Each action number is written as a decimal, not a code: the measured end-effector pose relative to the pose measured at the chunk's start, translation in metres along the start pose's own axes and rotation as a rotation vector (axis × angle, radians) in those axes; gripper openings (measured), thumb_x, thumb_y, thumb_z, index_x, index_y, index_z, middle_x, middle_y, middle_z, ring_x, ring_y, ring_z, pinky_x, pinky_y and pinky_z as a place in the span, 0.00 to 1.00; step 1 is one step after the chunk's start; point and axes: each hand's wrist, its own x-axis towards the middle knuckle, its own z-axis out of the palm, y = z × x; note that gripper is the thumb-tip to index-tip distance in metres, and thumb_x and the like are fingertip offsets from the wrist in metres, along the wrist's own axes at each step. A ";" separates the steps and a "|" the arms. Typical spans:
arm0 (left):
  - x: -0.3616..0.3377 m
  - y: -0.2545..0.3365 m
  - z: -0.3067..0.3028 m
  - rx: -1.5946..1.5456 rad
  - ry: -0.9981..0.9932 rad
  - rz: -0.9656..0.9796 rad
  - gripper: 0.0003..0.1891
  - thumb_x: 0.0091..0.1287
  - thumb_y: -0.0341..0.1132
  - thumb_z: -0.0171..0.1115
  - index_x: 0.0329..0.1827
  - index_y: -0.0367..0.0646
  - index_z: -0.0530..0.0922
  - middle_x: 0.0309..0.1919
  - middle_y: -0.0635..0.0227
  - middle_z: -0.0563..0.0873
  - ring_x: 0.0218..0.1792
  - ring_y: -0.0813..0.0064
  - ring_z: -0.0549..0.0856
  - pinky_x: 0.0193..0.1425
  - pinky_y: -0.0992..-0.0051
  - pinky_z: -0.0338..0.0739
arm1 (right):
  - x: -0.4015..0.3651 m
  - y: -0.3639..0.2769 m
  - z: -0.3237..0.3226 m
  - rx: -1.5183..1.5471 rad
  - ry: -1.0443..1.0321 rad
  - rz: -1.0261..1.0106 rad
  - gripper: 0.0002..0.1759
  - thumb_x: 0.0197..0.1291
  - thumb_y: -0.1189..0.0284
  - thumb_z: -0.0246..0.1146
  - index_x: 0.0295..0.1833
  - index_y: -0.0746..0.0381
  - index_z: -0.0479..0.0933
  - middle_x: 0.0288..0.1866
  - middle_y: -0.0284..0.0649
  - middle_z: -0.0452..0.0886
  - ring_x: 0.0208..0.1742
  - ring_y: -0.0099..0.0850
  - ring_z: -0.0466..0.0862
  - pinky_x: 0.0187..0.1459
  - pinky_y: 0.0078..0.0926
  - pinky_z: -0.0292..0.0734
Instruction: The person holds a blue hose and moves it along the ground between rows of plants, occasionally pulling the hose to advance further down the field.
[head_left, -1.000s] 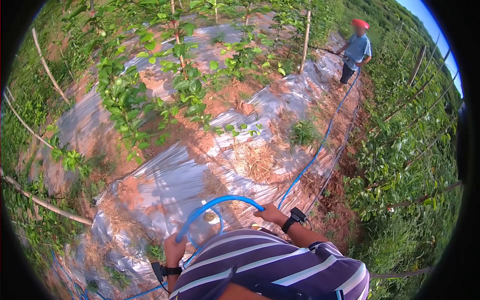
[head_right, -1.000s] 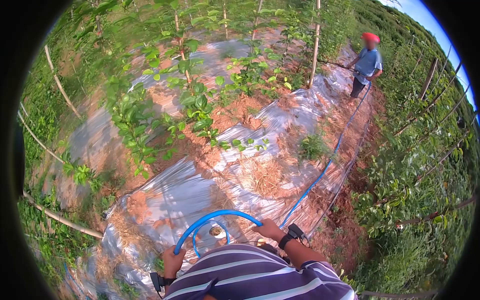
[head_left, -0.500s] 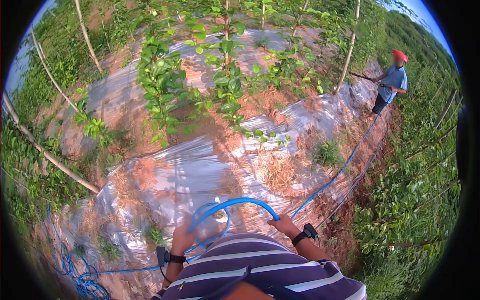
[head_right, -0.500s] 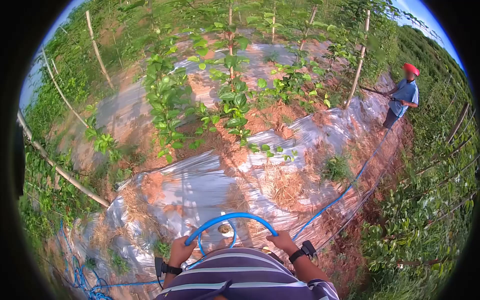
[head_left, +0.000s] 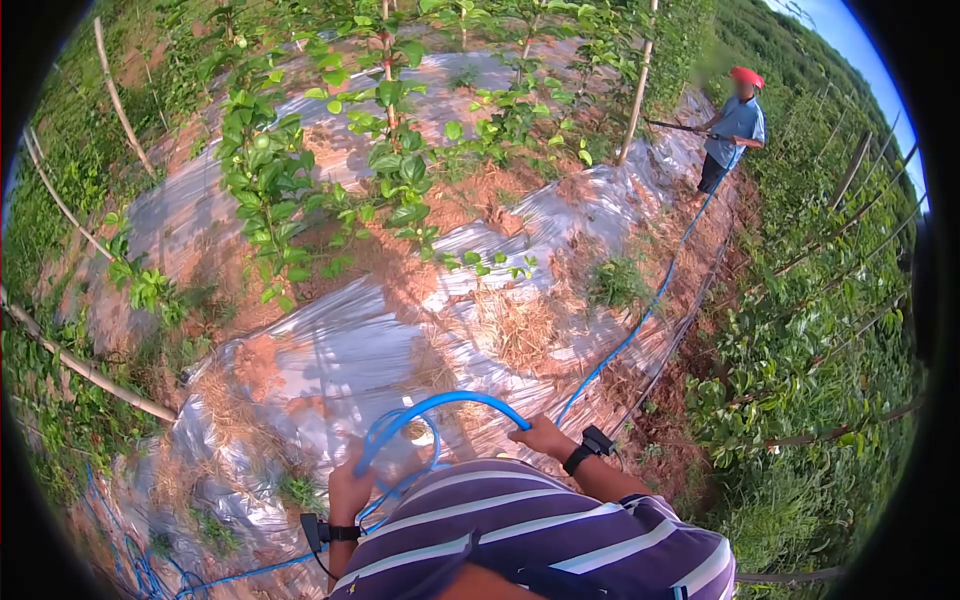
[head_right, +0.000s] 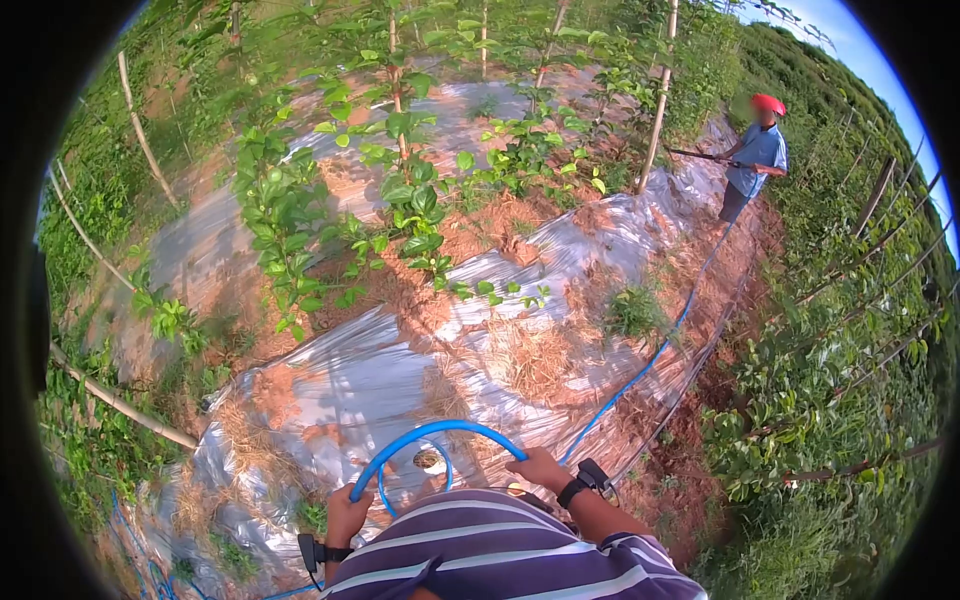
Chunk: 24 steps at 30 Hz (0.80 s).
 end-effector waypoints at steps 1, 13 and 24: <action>0.000 0.000 0.000 -0.016 0.003 0.004 0.16 0.58 0.36 0.64 0.50 0.47 0.83 0.27 0.51 0.85 0.29 0.55 0.86 0.35 0.63 0.77 | -0.001 0.000 0.000 0.008 -0.008 0.001 0.19 0.52 0.59 0.73 0.28 0.66 0.84 0.22 0.38 0.81 0.26 0.26 0.78 0.31 0.31 0.73; 0.005 0.000 0.012 0.009 -0.018 0.016 0.13 0.57 0.37 0.65 0.39 0.38 0.83 0.22 0.52 0.82 0.25 0.57 0.83 0.32 0.63 0.75 | -0.020 0.008 -0.003 -0.029 0.001 0.031 0.24 0.52 0.52 0.70 0.28 0.65 0.81 0.24 0.46 0.80 0.27 0.34 0.80 0.35 0.36 0.74; 0.010 0.008 0.011 -0.003 -0.056 0.047 0.13 0.57 0.38 0.64 0.39 0.38 0.83 0.23 0.52 0.83 0.26 0.55 0.83 0.34 0.62 0.75 | -0.022 0.015 -0.001 -0.038 0.010 0.038 0.23 0.53 0.53 0.71 0.29 0.66 0.82 0.23 0.43 0.81 0.26 0.31 0.79 0.33 0.34 0.74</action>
